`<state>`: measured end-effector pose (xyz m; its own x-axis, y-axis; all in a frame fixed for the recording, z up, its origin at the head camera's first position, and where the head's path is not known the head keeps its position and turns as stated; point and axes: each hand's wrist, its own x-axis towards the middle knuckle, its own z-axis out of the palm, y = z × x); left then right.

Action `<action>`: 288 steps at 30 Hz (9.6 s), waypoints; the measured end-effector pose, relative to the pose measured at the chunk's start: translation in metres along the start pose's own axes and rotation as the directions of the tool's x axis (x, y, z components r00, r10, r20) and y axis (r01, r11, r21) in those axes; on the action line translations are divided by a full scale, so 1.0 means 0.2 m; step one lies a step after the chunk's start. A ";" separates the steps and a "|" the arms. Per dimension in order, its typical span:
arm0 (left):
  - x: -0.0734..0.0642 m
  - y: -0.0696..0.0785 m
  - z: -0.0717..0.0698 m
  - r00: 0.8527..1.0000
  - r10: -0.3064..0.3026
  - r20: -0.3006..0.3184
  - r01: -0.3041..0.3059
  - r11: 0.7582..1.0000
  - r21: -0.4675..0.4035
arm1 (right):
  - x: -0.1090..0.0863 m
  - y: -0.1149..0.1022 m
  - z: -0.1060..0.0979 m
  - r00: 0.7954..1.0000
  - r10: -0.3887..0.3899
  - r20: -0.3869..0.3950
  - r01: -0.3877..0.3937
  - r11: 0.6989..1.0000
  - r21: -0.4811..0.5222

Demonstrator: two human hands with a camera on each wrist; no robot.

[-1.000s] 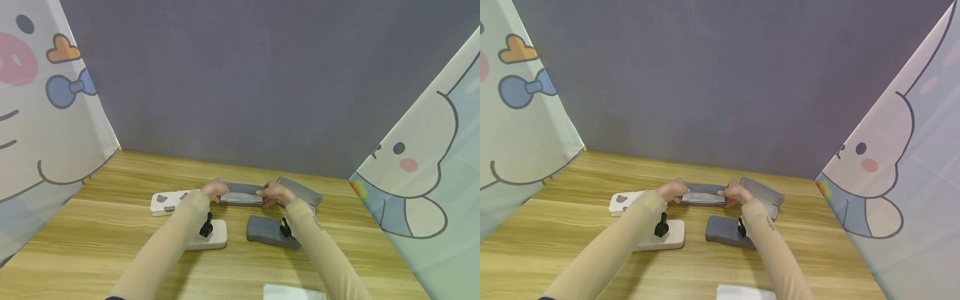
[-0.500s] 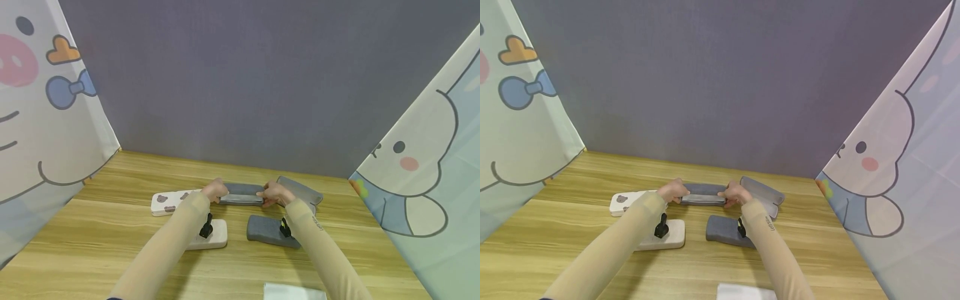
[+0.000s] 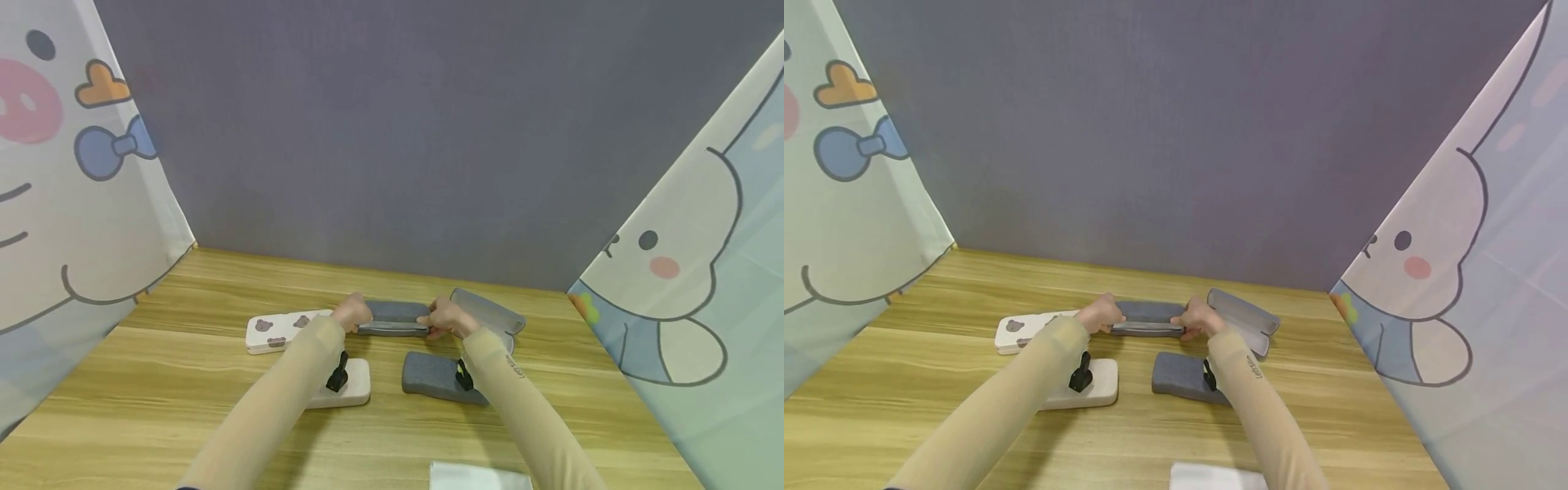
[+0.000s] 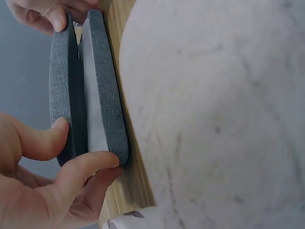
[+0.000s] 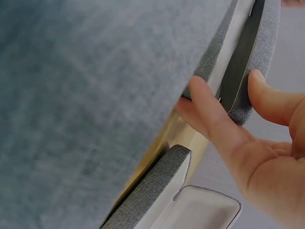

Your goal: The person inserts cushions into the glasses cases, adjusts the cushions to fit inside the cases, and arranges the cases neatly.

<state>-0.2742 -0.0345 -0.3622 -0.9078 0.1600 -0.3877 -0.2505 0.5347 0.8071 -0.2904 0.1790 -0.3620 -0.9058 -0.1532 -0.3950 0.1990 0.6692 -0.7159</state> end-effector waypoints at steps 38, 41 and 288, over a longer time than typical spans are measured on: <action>0.01 0.05 0.03 0.992 0.028 -0.119 0.036 0.862 0.505 | 0.04 -0.06 0.06 0.991 0.081 -0.106 -0.111 0.941 -0.318; 0.01 0.05 0.03 0.991 0.034 -0.129 0.036 0.863 0.504 | 0.04 -0.05 0.06 0.991 0.079 -0.105 -0.108 0.944 -0.311; 0.37 0.46 0.62 0.983 0.183 0.008 -0.182 0.973 0.139 | -0.32 0.54 -0.39 0.938 0.181 -0.295 -0.131 0.975 0.181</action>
<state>-0.3220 0.1300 -0.3718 -0.9354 0.2621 -0.2375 -0.0318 0.6064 0.7945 -0.2398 0.3187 -0.3687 -0.9242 0.1913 -0.3304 0.3802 0.5408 -0.7503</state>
